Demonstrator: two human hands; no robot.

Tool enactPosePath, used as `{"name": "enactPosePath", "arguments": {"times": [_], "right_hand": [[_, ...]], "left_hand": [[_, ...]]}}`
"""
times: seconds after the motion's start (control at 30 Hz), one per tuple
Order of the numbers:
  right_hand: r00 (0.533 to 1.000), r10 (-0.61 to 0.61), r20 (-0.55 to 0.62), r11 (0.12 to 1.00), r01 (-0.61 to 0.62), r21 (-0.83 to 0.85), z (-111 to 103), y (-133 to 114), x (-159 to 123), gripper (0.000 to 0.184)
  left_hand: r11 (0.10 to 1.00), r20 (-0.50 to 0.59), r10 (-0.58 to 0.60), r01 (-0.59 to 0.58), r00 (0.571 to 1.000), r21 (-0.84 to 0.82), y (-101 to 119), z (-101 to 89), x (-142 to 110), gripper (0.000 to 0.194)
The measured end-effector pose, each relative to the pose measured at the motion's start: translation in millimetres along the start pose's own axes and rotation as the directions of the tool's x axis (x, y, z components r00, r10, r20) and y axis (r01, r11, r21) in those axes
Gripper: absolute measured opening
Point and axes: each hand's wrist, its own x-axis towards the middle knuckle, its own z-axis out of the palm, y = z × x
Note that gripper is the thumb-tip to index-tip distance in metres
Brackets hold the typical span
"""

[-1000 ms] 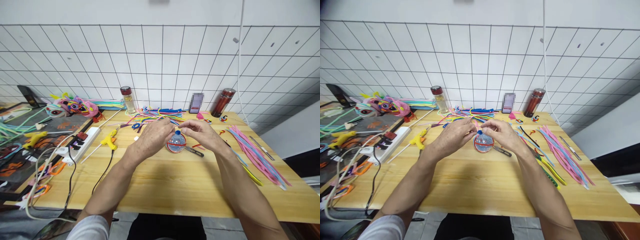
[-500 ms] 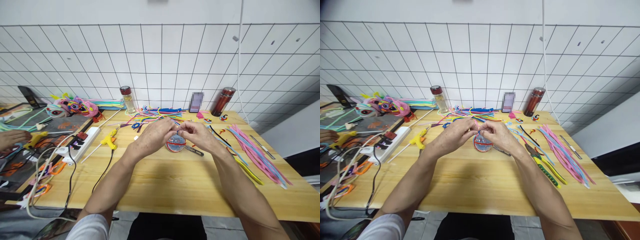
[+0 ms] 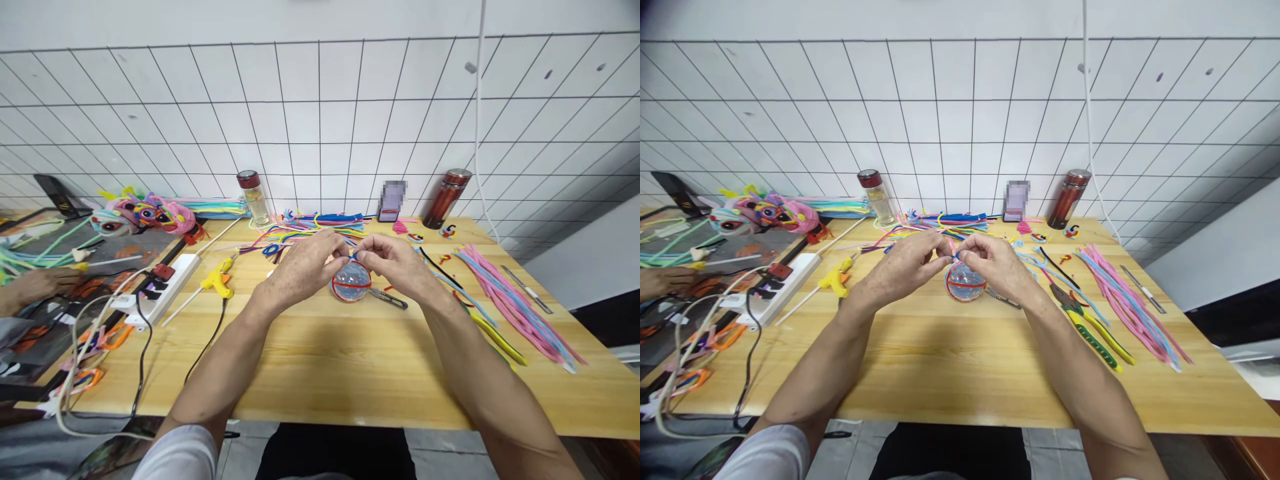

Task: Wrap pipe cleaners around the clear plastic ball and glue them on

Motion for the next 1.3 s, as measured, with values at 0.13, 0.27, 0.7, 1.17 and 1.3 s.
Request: {"name": "enactPosePath", "arguments": {"times": [0.13,0.27,0.7,1.17,1.3], "right_hand": [[0.999,0.005,-0.036,0.999,-0.004,0.037,3,-4,0,0.021],[0.998,0.005,-0.064,0.994,0.002,0.114,8,-7,0,0.020],[1.000,-0.009,-0.018,0.939,0.015,0.345,8,-2,0,0.043],[0.981,-0.074,-0.179,0.978,0.107,0.181,11,-10,-4,0.028],[0.980,-0.068,-0.185,0.987,0.094,0.134,13,-6,-3,0.023]], "left_hand": [[0.992,0.023,-0.064,0.066,0.998,-0.110,4,-4.2,0,0.005],[0.979,0.016,-0.123,0.124,0.992,-0.159,6,-4.9,1,0.007],[0.985,-0.060,-0.096,0.087,0.994,-0.148,11,-4.4,0,0.008],[0.999,-0.172,-0.028,0.023,0.985,-0.029,14,-0.6,-2,0.009],[0.999,-0.164,-0.031,0.035,0.986,0.022,16,0.7,-3,0.008]]}}
